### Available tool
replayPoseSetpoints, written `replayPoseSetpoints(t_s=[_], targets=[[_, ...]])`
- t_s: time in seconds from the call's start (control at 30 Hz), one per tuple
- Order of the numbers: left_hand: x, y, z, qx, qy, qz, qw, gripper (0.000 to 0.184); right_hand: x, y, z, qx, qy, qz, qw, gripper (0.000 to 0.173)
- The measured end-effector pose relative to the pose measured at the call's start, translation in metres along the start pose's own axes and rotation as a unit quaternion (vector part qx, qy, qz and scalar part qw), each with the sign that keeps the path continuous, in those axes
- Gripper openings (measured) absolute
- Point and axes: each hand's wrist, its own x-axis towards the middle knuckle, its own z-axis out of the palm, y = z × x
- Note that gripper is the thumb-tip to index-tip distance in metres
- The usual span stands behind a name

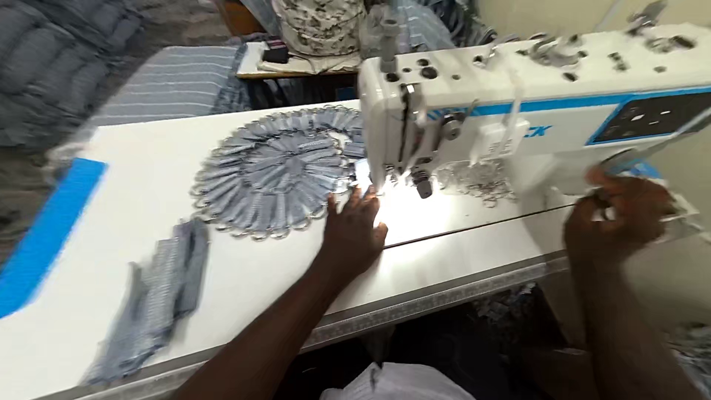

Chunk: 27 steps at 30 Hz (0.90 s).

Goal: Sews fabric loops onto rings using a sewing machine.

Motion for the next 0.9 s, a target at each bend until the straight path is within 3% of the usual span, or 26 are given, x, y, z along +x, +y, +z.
replayPoseSetpoints(t_s=[0.03, 0.1, 0.17, 0.3, 0.57, 0.67, 0.77, 0.83, 0.9], targets=[[0.000, 0.001, 0.001, -0.009, 0.003, 0.001, 1.000, 0.054, -0.004, -0.009, 0.004, 0.038, -0.022, 0.027, 0.999, 0.025], [0.000, 0.002, 0.000, -0.016, 0.013, 0.002, 1.000, 0.057, -0.012, -0.025, 0.017, 0.085, -0.146, 0.107, 0.980, 0.025], [0.001, 0.002, -0.002, -0.025, 0.023, 0.000, 0.999, 0.059, -0.012, -0.038, 0.030, 0.084, -0.191, 0.126, 0.970, 0.022], [-0.002, 0.001, -0.002, -0.035, 0.036, 0.004, 0.999, 0.057, 0.007, -0.049, 0.039, -0.007, -0.261, 0.049, 0.964, 0.023], [-0.005, 0.000, -0.003, -0.058, 0.070, 0.008, 0.996, 0.050, 0.046, -0.057, 0.036, -0.102, -0.442, -0.037, 0.890, 0.021], [-0.019, 0.001, -0.007, -0.101, 0.130, 0.034, 0.986, 0.038, 0.046, -0.062, 0.034, -0.116, -0.463, -0.053, 0.877, 0.025], [-0.067, 0.034, -0.029, -0.242, 0.151, 0.056, 0.957, 0.020, 0.029, -0.076, 0.027, -0.086, -0.414, -0.051, 0.905, 0.026], [-0.100, 0.058, -0.040, -0.368, 0.110, 0.048, 0.922, 0.016, 0.011, -0.120, 0.012, -0.024, -0.351, -0.046, 0.935, 0.026], [-0.123, 0.068, -0.042, -0.459, 0.084, -0.017, 0.884, 0.020, -0.013, -0.176, -0.007, 0.057, -0.326, -0.056, 0.942, 0.025]])
